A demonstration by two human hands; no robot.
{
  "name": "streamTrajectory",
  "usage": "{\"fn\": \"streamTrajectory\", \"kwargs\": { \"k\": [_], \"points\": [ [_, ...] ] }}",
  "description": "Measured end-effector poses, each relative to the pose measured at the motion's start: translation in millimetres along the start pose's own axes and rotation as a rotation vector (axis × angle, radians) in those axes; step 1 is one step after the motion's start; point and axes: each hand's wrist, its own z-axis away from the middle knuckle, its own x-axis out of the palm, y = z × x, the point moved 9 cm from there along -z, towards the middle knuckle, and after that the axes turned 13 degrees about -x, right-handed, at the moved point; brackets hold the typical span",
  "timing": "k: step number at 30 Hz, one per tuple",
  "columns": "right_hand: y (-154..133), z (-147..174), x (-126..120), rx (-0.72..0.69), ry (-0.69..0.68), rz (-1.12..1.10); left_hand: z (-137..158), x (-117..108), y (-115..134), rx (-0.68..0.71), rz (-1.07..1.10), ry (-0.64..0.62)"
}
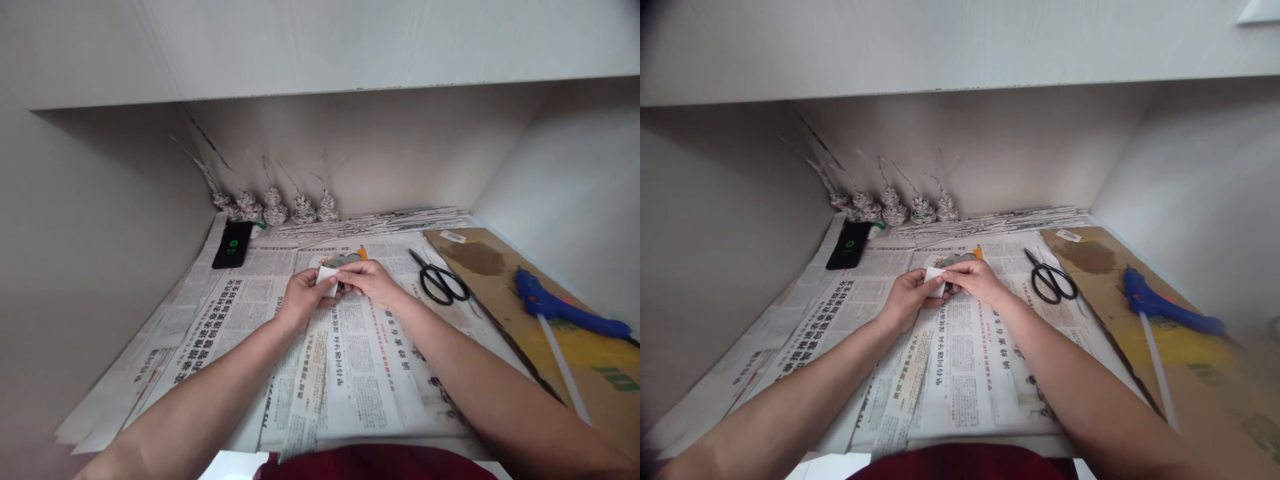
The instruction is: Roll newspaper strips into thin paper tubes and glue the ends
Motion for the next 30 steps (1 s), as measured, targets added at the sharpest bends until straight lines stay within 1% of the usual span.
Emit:
{"fn": "streamTrajectory", "kwargs": {
  "k": [6, 14, 21, 26, 28, 30],
  "points": [
    [2.9, -0.9, -4.8, -0.002, 0.053, -0.04, 2.7, 3.7, 3.2, 0.048, -0.039, -0.032],
    [-0.4, 0.0, -2.9, 0.011, 0.058, -0.06, 3.2, 3.1, 3.6, 0.07, -0.088, -0.028],
    [5.4, 1.8, -3.2, 0.045, 0.133, -0.078, 2.2, 2.2, 4.1, 0.095, -0.113, -0.008],
    [4.8, 3.5, -5.4, 0.068, 0.196, -0.076, 4.5, 7.0, 5.6, 0.094, -0.104, -0.041],
    [2.1, 2.8, -4.7, 0.069, 0.159, -0.104, 5.0, 7.1, 5.8, 0.072, -0.071, -0.05],
    [0.0, 1.8, -1.9, 0.071, 0.074, -0.14, 4.9, 5.6, 5.9, 0.042, -0.035, -0.048]
  ]
}}
